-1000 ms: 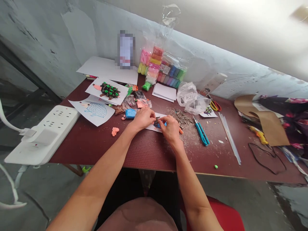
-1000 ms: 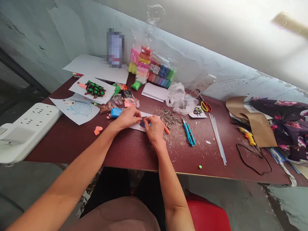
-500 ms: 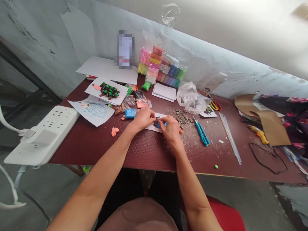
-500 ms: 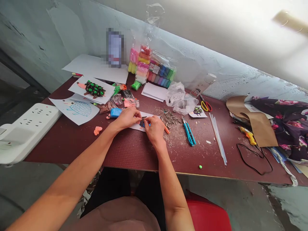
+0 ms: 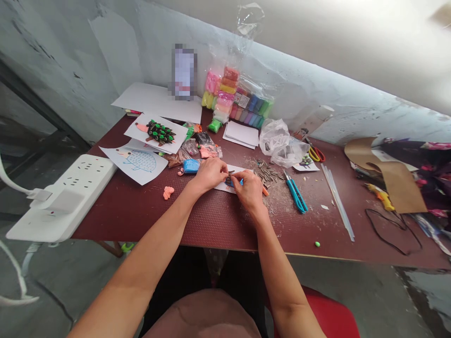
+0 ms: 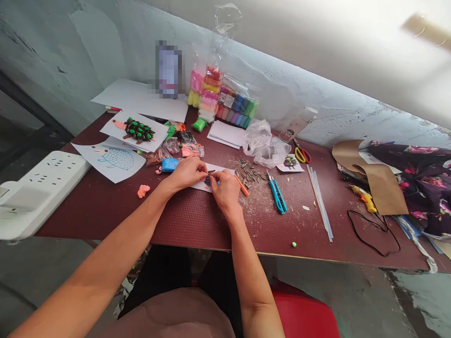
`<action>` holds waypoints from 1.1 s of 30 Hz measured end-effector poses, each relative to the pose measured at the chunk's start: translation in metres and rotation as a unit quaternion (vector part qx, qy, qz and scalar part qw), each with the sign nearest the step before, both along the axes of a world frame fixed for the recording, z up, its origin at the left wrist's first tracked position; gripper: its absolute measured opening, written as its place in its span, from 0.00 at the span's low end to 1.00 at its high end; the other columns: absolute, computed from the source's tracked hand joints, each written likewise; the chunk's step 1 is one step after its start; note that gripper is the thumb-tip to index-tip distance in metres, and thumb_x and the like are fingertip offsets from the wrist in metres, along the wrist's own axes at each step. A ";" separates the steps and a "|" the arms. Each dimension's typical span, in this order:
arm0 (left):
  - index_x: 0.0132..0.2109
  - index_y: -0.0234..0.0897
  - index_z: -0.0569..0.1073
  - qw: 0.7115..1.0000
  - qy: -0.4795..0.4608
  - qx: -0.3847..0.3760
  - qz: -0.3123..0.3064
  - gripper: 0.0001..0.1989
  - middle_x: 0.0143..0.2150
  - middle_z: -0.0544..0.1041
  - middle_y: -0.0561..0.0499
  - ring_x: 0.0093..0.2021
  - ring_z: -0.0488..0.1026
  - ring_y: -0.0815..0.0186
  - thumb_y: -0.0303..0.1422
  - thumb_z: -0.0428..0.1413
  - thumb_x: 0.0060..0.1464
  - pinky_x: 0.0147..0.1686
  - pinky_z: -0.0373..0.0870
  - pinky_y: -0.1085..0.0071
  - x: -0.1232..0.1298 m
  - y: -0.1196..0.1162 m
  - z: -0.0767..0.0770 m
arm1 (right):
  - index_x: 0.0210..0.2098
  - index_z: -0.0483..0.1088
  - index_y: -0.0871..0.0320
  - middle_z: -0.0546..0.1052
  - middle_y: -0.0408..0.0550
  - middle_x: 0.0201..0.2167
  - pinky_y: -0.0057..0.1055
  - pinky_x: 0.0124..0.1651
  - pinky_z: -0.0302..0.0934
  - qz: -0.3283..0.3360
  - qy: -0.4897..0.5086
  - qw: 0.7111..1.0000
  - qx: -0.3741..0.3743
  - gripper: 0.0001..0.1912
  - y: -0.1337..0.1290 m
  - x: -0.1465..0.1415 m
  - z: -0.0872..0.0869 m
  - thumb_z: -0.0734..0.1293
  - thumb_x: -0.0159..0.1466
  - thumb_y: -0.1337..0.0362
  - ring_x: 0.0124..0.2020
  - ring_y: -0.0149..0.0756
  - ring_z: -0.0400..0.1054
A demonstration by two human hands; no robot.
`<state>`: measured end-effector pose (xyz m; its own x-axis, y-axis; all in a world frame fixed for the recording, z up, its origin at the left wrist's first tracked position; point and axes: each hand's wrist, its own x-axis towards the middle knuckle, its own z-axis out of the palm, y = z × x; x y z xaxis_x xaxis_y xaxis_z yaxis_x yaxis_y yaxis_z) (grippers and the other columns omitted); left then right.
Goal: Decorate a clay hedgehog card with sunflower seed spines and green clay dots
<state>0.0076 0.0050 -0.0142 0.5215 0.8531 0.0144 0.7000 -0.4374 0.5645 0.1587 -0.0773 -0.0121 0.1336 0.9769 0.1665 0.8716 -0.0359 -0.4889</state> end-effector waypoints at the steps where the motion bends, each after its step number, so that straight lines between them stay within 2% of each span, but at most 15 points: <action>1: 0.39 0.39 0.87 1.000 0.001 0.002 0.000 0.10 0.41 0.86 0.45 0.47 0.80 0.54 0.29 0.60 0.56 0.47 0.74 0.63 0.000 0.000 0.000 | 0.40 0.85 0.53 0.84 0.51 0.38 0.35 0.43 0.64 -0.001 0.000 1.000 -0.001 0.10 0.000 0.000 0.000 0.69 0.68 0.65 0.37 0.41 0.75; 14: 0.40 0.38 0.86 1.000 0.005 -0.007 0.011 0.09 0.42 0.85 0.44 0.47 0.80 0.54 0.29 0.60 0.57 0.50 0.73 0.62 0.001 -0.003 0.003 | 0.39 0.85 0.53 0.84 0.50 0.37 0.35 0.44 0.64 -0.004 0.014 1.000 0.011 0.10 0.000 0.002 -0.003 0.69 0.68 0.64 0.37 0.41 0.75; 17: 0.39 0.38 0.85 1.000 -0.013 -0.013 0.013 0.07 0.40 0.84 0.46 0.45 0.80 0.55 0.29 0.62 0.55 0.48 0.73 0.63 0.000 -0.001 0.001 | 0.38 0.84 0.55 0.83 0.51 0.36 0.34 0.43 0.64 -0.038 0.028 0.998 0.037 0.11 0.000 0.015 0.000 0.67 0.67 0.62 0.36 0.41 0.75; 19: 0.39 0.37 0.84 0.999 -0.034 -0.017 0.009 0.06 0.38 0.84 0.47 0.43 0.79 0.56 0.28 0.61 0.55 0.46 0.74 0.64 -0.002 0.001 0.000 | 0.38 0.84 0.56 0.84 0.52 0.35 0.34 0.40 0.63 -0.095 0.020 0.994 0.044 0.12 0.001 0.029 0.005 0.66 0.67 0.62 0.34 0.41 0.75; 22: 0.41 0.36 0.83 0.997 -0.069 -0.012 0.011 0.09 0.39 0.84 0.46 0.42 0.79 0.59 0.26 0.57 0.58 0.46 0.75 0.65 -0.005 0.006 -0.004 | 0.38 0.84 0.56 0.85 0.53 0.36 0.34 0.39 0.61 -0.158 -0.034 0.987 0.011 0.11 0.005 0.053 0.014 0.67 0.64 0.64 0.35 0.43 0.75; 25: 0.44 0.35 0.83 0.997 -0.071 0.024 0.030 0.12 0.44 0.84 0.44 0.46 0.79 0.58 0.23 0.55 0.58 0.52 0.75 0.62 -0.006 0.010 -0.010 | 0.39 0.85 0.56 0.86 0.54 0.39 0.34 0.39 0.61 -0.176 -0.089 0.979 -0.050 0.11 0.011 0.066 0.021 0.68 0.64 0.66 0.38 0.44 0.77; 29: 0.48 0.35 0.83 0.996 -0.036 0.075 0.034 0.16 0.50 0.83 0.41 0.55 0.77 0.53 0.20 0.54 0.58 0.60 0.73 0.57 -0.004 0.013 -0.018 | 0.43 0.85 0.56 0.86 0.54 0.43 0.32 0.41 0.62 -0.166 -0.129 0.969 -0.131 0.13 0.020 0.064 0.025 0.68 0.65 0.64 0.44 0.45 0.79; 33: 0.51 0.31 0.84 0.997 0.012 0.072 0.029 0.17 0.54 0.81 0.37 0.59 0.75 0.50 0.20 0.55 0.60 0.63 0.71 0.57 -0.003 0.013 -0.021 | 0.45 0.84 0.57 0.86 0.57 0.45 0.32 0.42 0.62 -0.159 -0.138 0.963 -0.170 0.14 0.025 0.057 0.026 0.67 0.65 0.63 0.47 0.48 0.79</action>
